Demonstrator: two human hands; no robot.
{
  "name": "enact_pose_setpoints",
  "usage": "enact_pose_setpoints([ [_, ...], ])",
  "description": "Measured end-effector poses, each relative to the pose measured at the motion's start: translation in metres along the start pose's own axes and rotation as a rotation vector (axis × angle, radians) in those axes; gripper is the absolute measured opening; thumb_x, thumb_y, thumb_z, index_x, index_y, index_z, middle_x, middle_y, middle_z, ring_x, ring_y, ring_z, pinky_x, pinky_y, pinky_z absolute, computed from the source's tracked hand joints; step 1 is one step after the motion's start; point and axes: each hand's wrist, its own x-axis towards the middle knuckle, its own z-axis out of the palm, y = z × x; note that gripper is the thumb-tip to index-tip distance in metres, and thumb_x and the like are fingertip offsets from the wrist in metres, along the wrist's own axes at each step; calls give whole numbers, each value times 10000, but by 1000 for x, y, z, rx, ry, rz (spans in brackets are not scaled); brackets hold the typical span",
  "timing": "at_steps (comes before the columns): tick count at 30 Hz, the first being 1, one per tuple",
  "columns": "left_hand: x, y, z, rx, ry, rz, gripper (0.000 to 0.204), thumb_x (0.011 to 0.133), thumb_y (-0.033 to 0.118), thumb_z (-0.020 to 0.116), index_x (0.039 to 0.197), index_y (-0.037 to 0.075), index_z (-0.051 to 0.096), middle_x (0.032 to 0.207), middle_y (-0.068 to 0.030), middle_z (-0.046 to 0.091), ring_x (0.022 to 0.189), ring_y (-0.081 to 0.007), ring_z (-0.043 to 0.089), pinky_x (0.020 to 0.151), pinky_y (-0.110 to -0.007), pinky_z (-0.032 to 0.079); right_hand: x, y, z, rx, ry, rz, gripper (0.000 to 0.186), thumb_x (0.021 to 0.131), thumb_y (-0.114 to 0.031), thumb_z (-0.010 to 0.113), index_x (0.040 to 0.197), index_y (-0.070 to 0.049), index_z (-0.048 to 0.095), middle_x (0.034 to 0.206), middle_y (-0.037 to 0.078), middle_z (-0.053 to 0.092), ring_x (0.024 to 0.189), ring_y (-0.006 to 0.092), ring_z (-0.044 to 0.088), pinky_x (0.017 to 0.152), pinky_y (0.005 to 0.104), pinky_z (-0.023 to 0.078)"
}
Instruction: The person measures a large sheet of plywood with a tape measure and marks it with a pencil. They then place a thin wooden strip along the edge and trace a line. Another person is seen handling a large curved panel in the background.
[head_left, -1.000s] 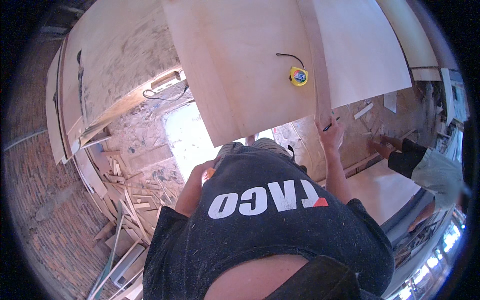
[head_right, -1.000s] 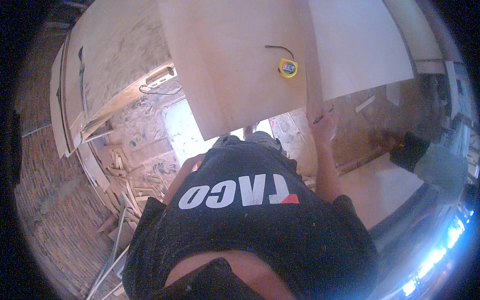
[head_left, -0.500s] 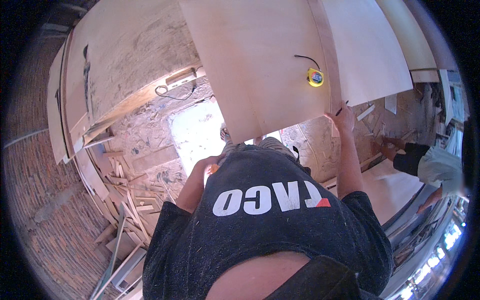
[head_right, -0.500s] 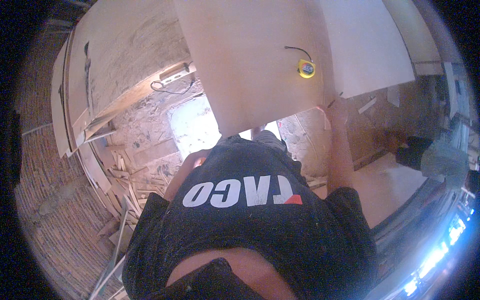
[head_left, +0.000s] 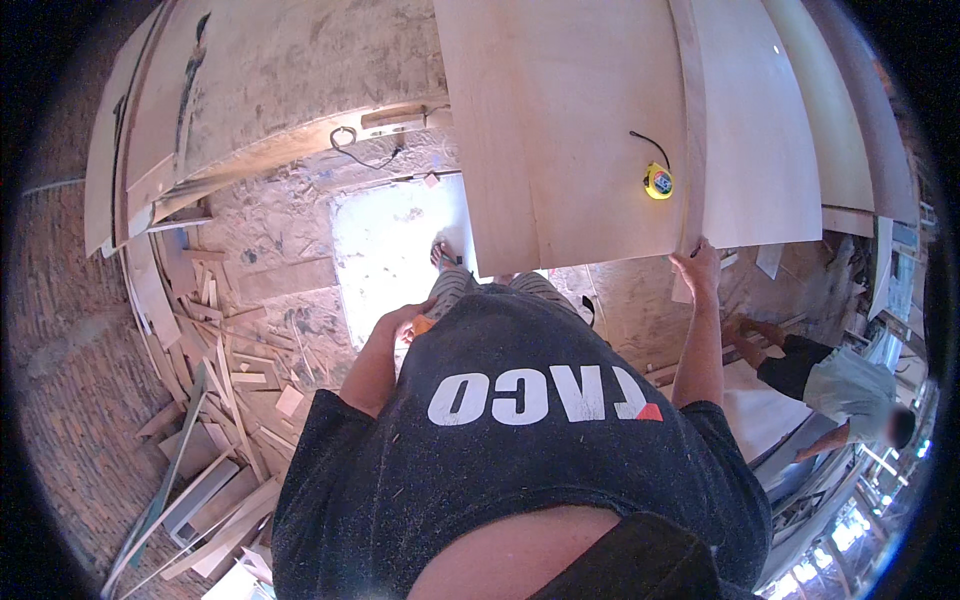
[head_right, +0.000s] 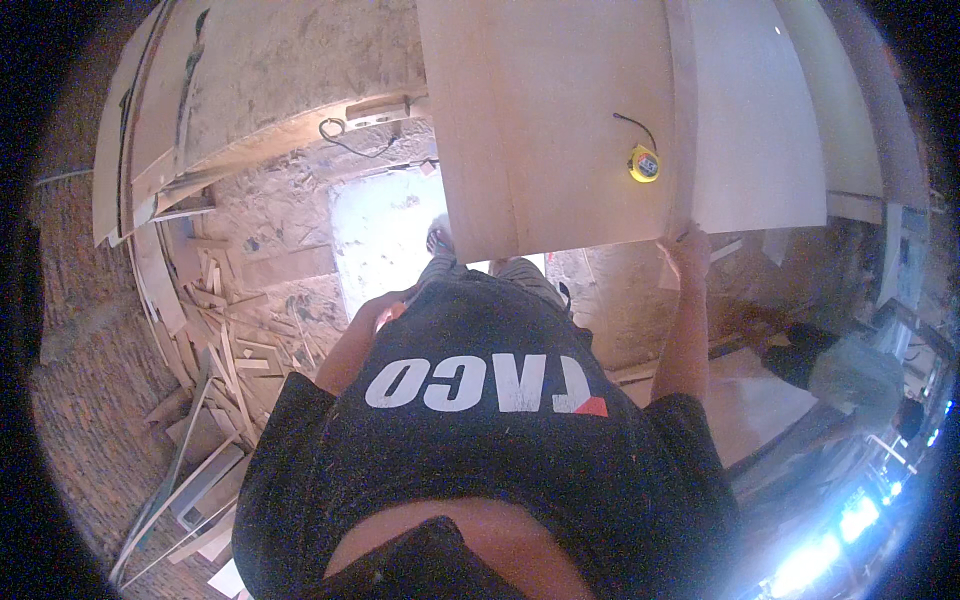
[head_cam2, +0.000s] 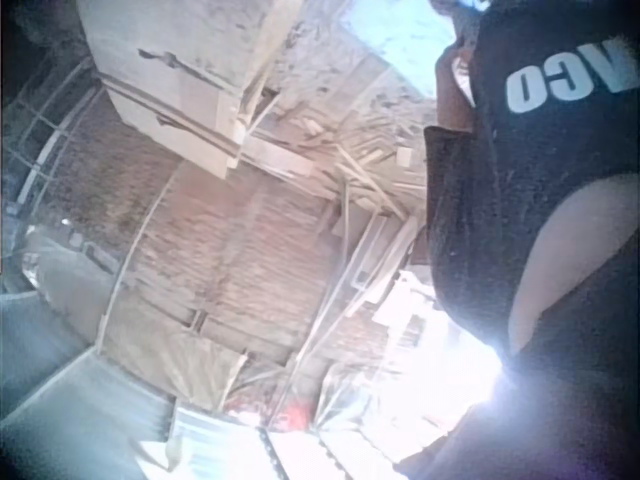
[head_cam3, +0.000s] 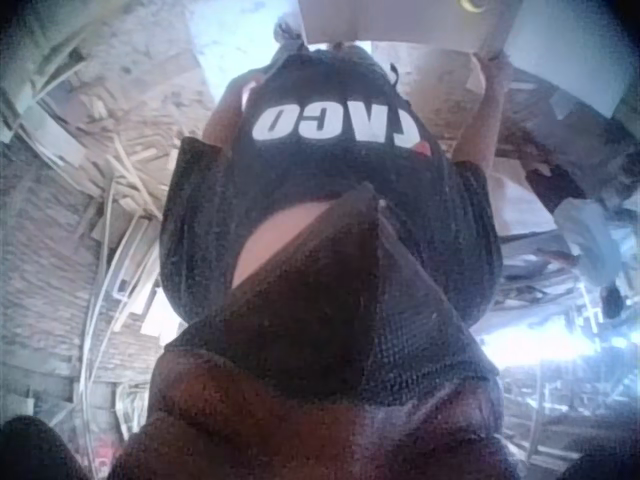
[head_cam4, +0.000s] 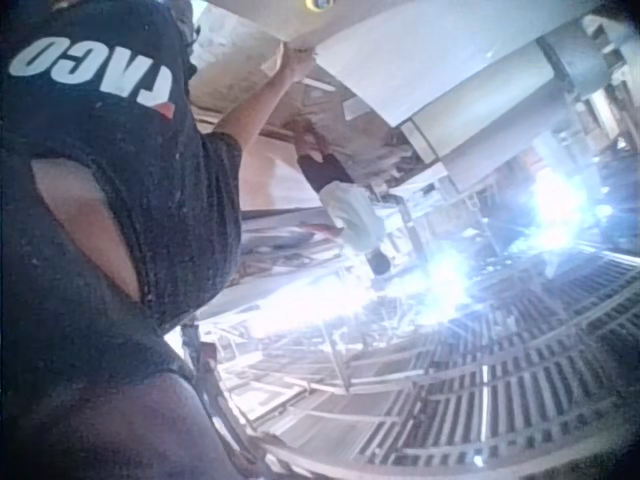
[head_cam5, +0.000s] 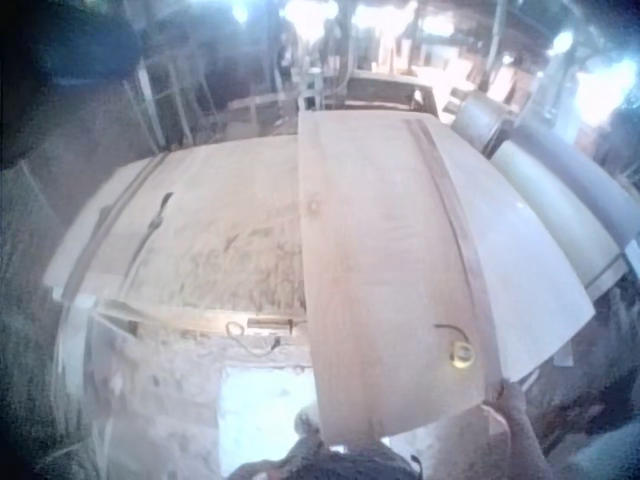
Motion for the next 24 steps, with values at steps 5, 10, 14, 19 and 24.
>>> enact_pose_setpoints([
  [5, 6, 3, 5, 12, 9, 14, 813, 919, 744, 584, 1222, -3, 689, 1097, -164, 723, 927, -317, 709, 773, -496, 555, -3, 4, -6, 466, -152, 5, 662, 721, -204, 889, 1293, 25, 648, 1159, 121, 736, 1047, 230, 692, 929, 366, 525],
  [10, 9, 7, 11, 23, 26, 30, 805, 920, 741, 586, 1212, -2, 691, 1076, -158, 726, 905, -312, 711, 763, -494, 554, -8, 4, -19, 777, -265, 65, 620, 738, -157, 849, 1297, 10, 639, 1131, 80, 706, 997, 192, 675, 889, 325, 498],
  [14, 10, 9, 17, 29, 43, 38, 799, 920, 739, 588, 1205, 0, 694, 1059, -154, 728, 887, -308, 712, 755, -492, 553, -9, 13, -29, 892, -352, 129, 555, 753, -158, 786, 1267, -3, 643, 1081, 72, 697, 962, 216, 693, 842, 339, 514],
  [19, 8, 13, 24, 41, 57, 50, 791, 920, 736, 590, 1195, 2, 697, 1038, -148, 731, 865, -303, 714, 745, -490, 552, 9, 66, -11, 1135, -426, 47, 508, 744, -107, 684, 1235, 14, 634, 1085, 104, 694, 939, 273, 714, 756, 417, 570],
  [24, 8, 10, 31, 38, 86, 50, 783, 921, 733, 593, 1185, 4, 699, 1017, -143, 734, 842, -298, 716, 735, -488, 550, 3, 58, -18, 1368, -440, 184, 507, 744, -131, 620, 1220, 41, 630, 1052, 138, 687, 918, 290, 714, 762, 458, 598],
])
